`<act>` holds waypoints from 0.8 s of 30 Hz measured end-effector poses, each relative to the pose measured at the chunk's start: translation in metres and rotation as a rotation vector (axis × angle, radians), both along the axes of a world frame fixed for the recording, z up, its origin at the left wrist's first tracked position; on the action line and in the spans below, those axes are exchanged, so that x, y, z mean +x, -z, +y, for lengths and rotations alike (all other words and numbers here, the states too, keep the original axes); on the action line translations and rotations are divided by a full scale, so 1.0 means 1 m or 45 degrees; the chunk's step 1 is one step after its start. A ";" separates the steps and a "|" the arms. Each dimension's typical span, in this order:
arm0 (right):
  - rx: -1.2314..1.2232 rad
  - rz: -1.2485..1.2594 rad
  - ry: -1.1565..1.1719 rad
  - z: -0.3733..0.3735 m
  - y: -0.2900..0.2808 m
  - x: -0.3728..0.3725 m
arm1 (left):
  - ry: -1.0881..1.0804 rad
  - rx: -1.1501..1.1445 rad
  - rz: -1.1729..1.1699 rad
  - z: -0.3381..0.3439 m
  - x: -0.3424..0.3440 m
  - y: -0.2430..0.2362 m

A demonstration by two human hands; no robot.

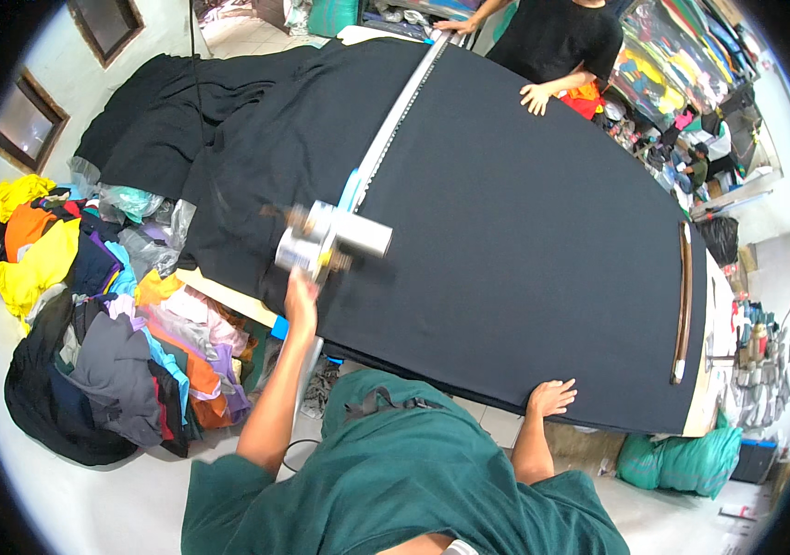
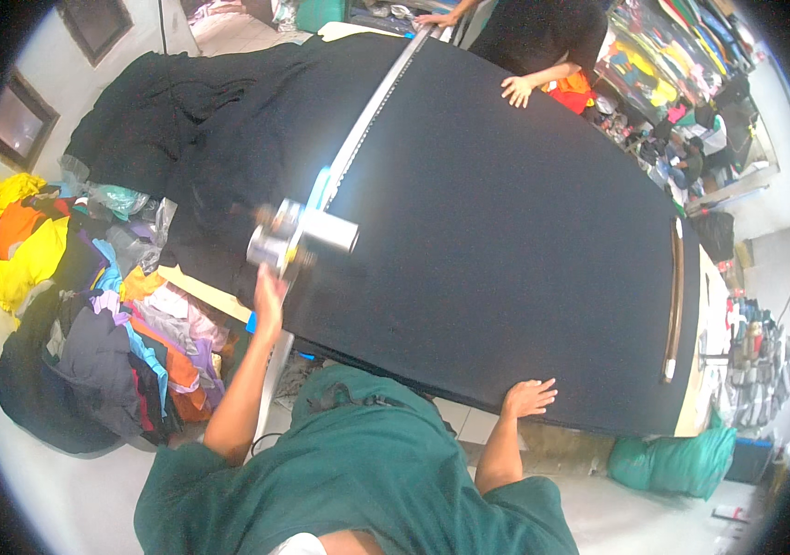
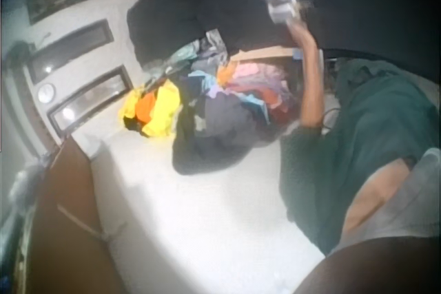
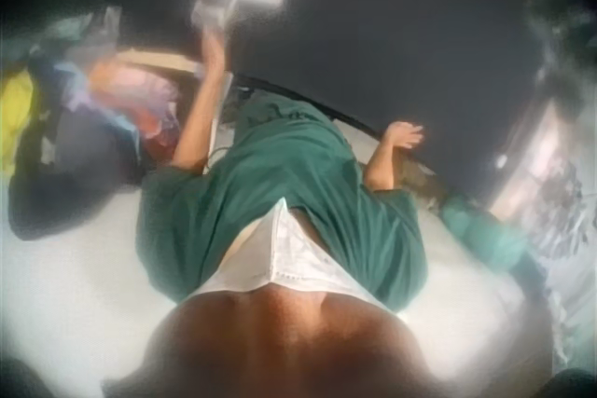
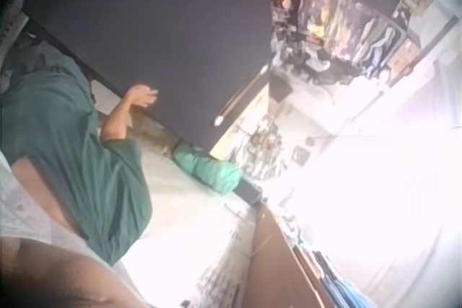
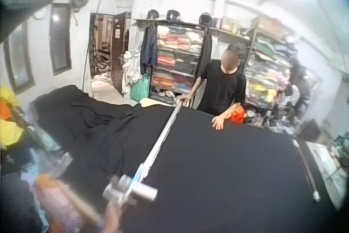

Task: The person uses a rotary cutter and a long metal ruler to cut a large piece of black fabric on a table. They repeatedly align the ruler, cut the fabric, and fold the material to prepare for subsequent cuts.

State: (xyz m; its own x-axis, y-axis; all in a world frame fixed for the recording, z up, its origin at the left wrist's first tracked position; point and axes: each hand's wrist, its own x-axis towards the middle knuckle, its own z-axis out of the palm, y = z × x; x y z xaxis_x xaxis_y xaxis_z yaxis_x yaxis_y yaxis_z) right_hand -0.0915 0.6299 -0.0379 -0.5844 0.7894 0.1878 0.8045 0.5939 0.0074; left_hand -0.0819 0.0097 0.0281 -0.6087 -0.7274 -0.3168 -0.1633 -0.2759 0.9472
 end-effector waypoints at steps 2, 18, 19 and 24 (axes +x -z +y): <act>-0.011 0.028 -0.090 -0.011 -0.003 -0.009 | 0.106 0.127 0.189 -0.031 -0.098 0.002; -0.335 0.086 -0.207 -0.004 -0.023 0.015 | 1.726 -0.490 0.332 0.177 -0.124 -0.083; -0.342 0.065 -0.191 -0.012 -0.026 0.011 | 1.596 -0.401 0.236 0.158 -0.097 -0.075; -0.146 0.234 -0.660 -0.090 -0.035 -0.012 | 0.502 -0.615 -0.049 0.049 0.069 -0.026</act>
